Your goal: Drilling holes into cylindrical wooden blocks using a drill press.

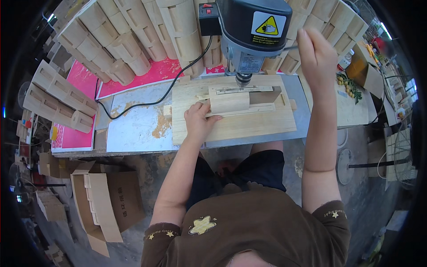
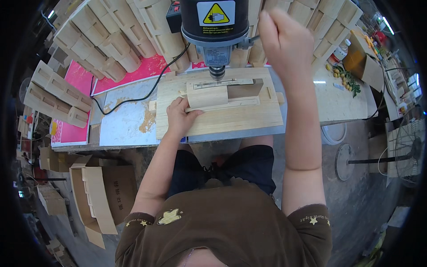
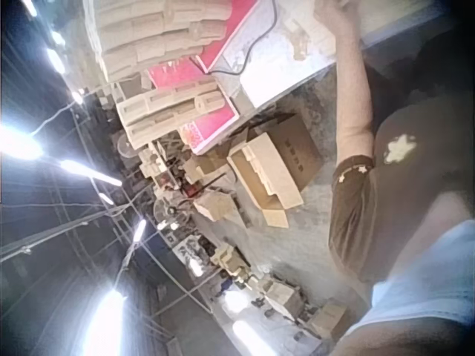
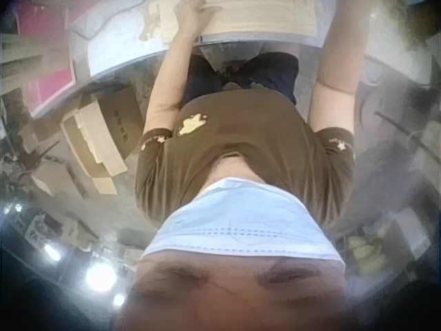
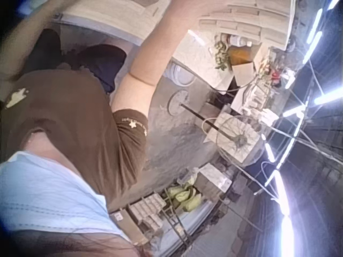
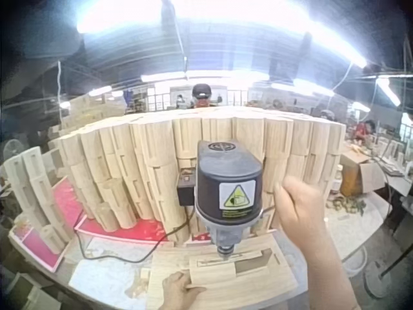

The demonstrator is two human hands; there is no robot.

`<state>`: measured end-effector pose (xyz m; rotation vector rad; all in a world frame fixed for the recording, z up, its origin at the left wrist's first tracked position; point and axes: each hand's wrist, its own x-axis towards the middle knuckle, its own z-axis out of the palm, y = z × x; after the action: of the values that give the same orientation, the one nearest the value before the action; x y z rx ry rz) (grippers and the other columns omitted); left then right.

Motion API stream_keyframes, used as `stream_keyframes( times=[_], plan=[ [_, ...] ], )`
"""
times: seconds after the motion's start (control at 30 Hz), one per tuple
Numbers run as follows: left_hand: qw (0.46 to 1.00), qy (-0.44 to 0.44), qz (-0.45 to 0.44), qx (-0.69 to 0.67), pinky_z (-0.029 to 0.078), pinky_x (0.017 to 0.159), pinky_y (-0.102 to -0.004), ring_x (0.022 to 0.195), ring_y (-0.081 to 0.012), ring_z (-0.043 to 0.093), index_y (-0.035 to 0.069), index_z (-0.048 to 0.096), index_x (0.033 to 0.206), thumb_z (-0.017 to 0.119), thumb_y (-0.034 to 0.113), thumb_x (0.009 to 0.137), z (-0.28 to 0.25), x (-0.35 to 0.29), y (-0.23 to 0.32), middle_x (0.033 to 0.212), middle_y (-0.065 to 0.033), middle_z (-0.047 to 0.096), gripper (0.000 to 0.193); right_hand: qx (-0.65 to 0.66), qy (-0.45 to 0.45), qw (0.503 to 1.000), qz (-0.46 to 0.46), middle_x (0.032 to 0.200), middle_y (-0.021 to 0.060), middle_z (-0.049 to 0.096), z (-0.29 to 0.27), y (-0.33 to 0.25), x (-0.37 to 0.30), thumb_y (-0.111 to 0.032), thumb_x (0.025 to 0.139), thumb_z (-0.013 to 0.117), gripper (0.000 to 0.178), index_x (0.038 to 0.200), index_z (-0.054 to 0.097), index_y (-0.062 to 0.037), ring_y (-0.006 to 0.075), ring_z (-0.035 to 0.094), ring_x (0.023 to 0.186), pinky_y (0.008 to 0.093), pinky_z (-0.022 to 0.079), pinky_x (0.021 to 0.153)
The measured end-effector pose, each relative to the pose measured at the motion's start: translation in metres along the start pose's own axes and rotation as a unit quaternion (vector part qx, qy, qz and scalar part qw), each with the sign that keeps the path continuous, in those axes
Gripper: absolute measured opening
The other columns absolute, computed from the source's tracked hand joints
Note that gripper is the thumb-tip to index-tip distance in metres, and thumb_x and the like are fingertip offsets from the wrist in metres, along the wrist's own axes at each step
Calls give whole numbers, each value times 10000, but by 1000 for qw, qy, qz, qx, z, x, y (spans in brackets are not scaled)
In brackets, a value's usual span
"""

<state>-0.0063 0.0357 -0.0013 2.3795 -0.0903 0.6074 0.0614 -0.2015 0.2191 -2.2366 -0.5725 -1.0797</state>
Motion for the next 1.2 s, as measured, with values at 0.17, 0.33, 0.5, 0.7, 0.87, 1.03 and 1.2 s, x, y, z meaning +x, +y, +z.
stream_keyframes(
  times=[0.17,0.33,0.5,0.7,0.87,1.03,1.2],
  plan=[
    [1000,13,11,6,433,643,-362,675,-228,546,118,677,933,817,172,559,-2,-1,-3,702,-36,548,403,82,28,996,31,581,107,473,8,-13,-66,-98,846,555,103,794,614,-34,232,468,511,330,387,530],
    [997,-61,-45,-9,334,777,-369,810,-210,525,143,627,1113,800,267,593,1,0,-4,772,-9,535,563,48,34,998,23,659,51,556,29,3,-107,-57,845,539,157,958,647,-40,185,547,619,337,417,728],
    [997,-57,-39,-21,336,784,-365,802,-211,528,139,629,1111,805,266,587,3,1,-4,770,-11,537,567,82,64,995,10,786,46,587,65,25,-132,-62,851,543,195,1022,634,-68,196,564,769,431,318,953],
    [1000,-3,-11,2,411,684,-363,692,-233,542,107,674,906,812,176,578,2,1,2,715,-39,548,363,56,74,993,-72,694,62,534,41,23,-105,-76,831,567,72,871,626,-63,238,501,634,402,383,769],
    [997,-34,-64,24,317,825,-366,784,-214,529,135,671,920,806,230,602,2,-3,9,752,-24,550,358,104,40,993,29,599,93,494,17,-4,2,-187,890,545,215,807,590,7,215,508,597,340,403,599],
    [999,-16,-22,31,252,822,-384,823,-198,520,150,668,903,782,296,636,32,5,35,758,-8,543,325,-91,-24,995,36,730,142,615,57,59,73,-270,897,503,298,857,595,11,241,591,660,367,463,646],
    [997,-54,-41,41,264,823,-411,871,-217,528,168,638,1102,771,316,641,22,3,30,808,-11,558,502,-3,-19,1000,3,623,87,503,21,24,40,-264,905,498,299,816,568,13,137,499,598,278,397,576]
  ],
)
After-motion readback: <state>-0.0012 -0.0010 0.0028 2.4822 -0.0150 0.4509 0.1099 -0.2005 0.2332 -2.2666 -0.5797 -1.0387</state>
